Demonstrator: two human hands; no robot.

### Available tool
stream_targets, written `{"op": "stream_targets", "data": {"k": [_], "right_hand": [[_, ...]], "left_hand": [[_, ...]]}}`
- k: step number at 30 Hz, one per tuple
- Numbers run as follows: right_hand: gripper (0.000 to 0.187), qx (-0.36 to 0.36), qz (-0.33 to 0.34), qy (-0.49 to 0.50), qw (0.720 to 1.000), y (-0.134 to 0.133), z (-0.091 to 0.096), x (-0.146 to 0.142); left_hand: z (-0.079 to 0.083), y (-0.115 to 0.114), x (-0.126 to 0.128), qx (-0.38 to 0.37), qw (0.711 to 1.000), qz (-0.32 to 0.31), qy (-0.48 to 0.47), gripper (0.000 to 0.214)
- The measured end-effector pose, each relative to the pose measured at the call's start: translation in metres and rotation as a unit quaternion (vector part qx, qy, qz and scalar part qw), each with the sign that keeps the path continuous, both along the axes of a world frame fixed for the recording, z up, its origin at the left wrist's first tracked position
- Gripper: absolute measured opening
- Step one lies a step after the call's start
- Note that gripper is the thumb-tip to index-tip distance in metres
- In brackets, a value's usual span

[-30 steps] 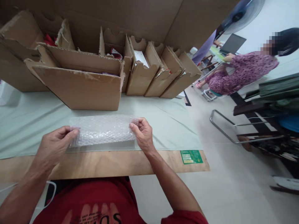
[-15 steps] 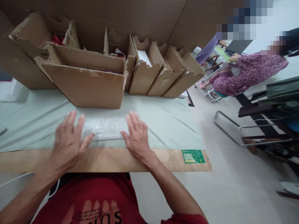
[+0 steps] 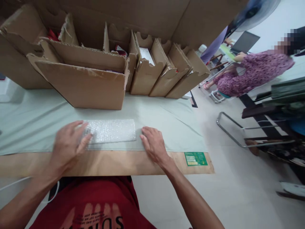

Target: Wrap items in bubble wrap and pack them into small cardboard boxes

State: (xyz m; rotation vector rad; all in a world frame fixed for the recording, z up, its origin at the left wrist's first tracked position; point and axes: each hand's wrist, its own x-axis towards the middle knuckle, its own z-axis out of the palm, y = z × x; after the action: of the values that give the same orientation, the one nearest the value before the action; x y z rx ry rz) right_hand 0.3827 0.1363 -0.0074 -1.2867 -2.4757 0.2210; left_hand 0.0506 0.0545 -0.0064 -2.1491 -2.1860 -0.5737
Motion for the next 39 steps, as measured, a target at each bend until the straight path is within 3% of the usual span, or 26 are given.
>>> {"op": "stream_targets", "data": {"k": [3, 7, 11, 14, 16, 20, 21, 23, 25, 27, 29, 31, 33, 35, 37, 39], "right_hand": [[0.034, -0.002, -0.030, 0.013, 0.999, 0.018, 0.002, -0.009], [0.040, -0.040, -0.051, -0.033, 0.997, 0.044, -0.005, -0.044], [0.010, -0.091, -0.032, 0.042, 0.994, 0.041, -0.007, -0.060], [0.018, -0.152, -0.047, 0.169, 0.973, 0.024, 0.003, -0.052], [0.022, -0.224, -0.040, 0.253, 0.940, 0.014, 0.016, -0.043], [0.031, -0.372, -0.011, 0.393, 0.841, 0.010, 0.052, -0.036], [0.035, -0.379, -0.012, 0.415, 0.827, 0.014, 0.063, -0.037], [0.038, -0.348, -0.004, 0.439, 0.828, 0.025, 0.090, -0.043], [0.037, -0.265, 0.019, 0.443, 0.856, 0.042, 0.119, -0.054], [0.031, -0.139, 0.049, 0.441, 0.885, 0.067, 0.145, -0.071], [0.026, -0.007, 0.074, 0.440, 0.895, 0.100, 0.163, -0.091], [0.021, 0.076, 0.085, 0.433, 0.894, 0.134, 0.170, -0.113], [0.014, 0.108, 0.073, 0.397, 0.909, 0.162, 0.169, -0.131], [0.009, 0.103, 0.048, 0.314, 0.943, 0.177, 0.165, -0.143], [0.007, 0.077, 0.020, 0.178, 0.981, 0.180, 0.165, -0.148], [0.007, 0.043, 0.000, 0.014, 0.999, 0.176, 0.171, -0.150]], "left_hand": [[0.011, 0.003, -0.019, -0.057, 0.993, 0.103, 0.024, 0.052], [0.008, 0.010, -0.024, -0.122, 0.984, 0.126, 0.028, 0.044], [0.005, 0.016, -0.012, -0.099, 0.983, 0.122, -0.098, 0.023], [0.012, 0.011, -0.005, -0.059, 0.963, 0.133, -0.229, 0.020], [0.020, 0.007, -0.004, -0.041, 0.922, 0.136, -0.360, 0.025], [0.047, 0.007, -0.006, 0.014, 0.784, 0.113, -0.610, 0.036], [0.056, 0.009, -0.007, 0.031, 0.762, 0.103, -0.639, 0.044], [0.080, 0.016, -0.008, 0.082, 0.746, 0.080, -0.656, 0.062], [0.108, 0.027, -0.009, 0.177, 0.769, 0.065, -0.611, 0.071], [0.135, 0.044, -0.012, 0.311, 0.811, 0.059, -0.492, 0.071], [0.155, 0.070, -0.021, 0.428, 0.832, 0.033, -0.352, 0.071], [0.165, 0.101, -0.033, 0.470, 0.841, 0.056, -0.263, 0.071], [0.166, 0.129, -0.049, 0.417, 0.872, 0.116, -0.226, 0.053], [0.162, 0.148, -0.065, 0.303, 0.922, 0.164, -0.175, 0.036], [0.158, 0.156, -0.079, 0.183, 0.959, 0.177, -0.128, 0.025], [0.157, 0.159, -0.089, 0.106, 0.975, 0.167, -0.104, 0.015]]}}
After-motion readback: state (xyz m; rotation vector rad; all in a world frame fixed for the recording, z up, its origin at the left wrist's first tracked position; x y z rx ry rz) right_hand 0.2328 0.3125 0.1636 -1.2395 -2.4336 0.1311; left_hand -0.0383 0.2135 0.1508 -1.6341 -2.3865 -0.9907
